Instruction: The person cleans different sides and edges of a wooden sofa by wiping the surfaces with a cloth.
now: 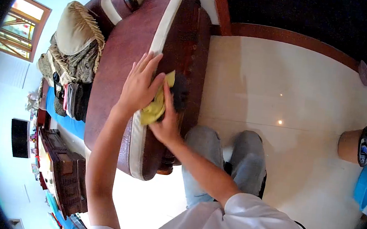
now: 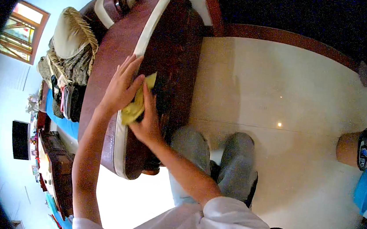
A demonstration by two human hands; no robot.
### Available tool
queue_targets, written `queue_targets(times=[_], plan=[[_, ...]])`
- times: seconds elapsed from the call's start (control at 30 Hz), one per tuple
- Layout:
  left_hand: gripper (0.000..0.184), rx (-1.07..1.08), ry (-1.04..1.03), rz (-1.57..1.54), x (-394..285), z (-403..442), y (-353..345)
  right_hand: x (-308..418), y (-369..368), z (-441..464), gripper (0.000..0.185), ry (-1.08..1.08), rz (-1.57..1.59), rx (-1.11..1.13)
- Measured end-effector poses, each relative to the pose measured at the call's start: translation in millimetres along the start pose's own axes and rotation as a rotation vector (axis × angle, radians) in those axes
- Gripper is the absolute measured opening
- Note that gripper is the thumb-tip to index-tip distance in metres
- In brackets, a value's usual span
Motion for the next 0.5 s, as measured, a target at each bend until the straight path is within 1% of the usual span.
queue_targets(times=[0.07,0.1,0.13,0.17,0.2,0.23,0.27,0.3,0.4,0.47,0.5], plan=[[0.058,-0.024,0.264,-0.260,24,-25,7,-14,-5,18,0.096,0.234,-0.248,0.048],[0.058,-0.039,0.400,-0.395,34,-39,4,-31,-3,28,0.093,0.119,-0.142,0.051],[0.058,-0.064,0.335,-0.301,32,-46,2,-42,-1,37,0.089,0.007,-0.038,0.054],[0.058,-0.089,0.270,-0.207,30,-55,-2,-44,4,43,0.081,-0.027,0.021,0.036],[0.058,-0.114,0.206,-0.111,23,-59,1,-46,14,44,0.071,-0.016,-0.040,-0.032],[0.057,-0.164,0.188,-0.080,14,-62,5,-62,23,39,0.069,-0.178,-0.098,-0.075],[0.056,-0.170,0.209,-0.095,14,-63,5,-76,33,34,0.067,-0.334,-0.152,-0.121],[0.056,-0.176,0.228,-0.107,17,-62,4,-80,38,27,0.065,-0.324,-0.201,-0.149],[0.053,-0.227,0.239,-0.159,25,-65,5,-79,44,-4,0.064,-0.285,-0.404,-0.122],[0.050,-0.255,0.242,-0.221,25,-64,7,-53,42,-31,0.068,-0.204,-0.392,-0.062],[0.047,-0.281,0.239,-0.232,27,-62,7,-31,38,-48,0.061,-0.171,-0.344,-0.029]])
Point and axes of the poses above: each hand's wrist, its own z-axis towards the middle knuckle, its own y-axis out of the back of the hand, x = y × z, the point moved 9 cm from there along z, towards the middle knuckle, and after that the axes turned 14 degrees about -x, right-handed, at the moved point
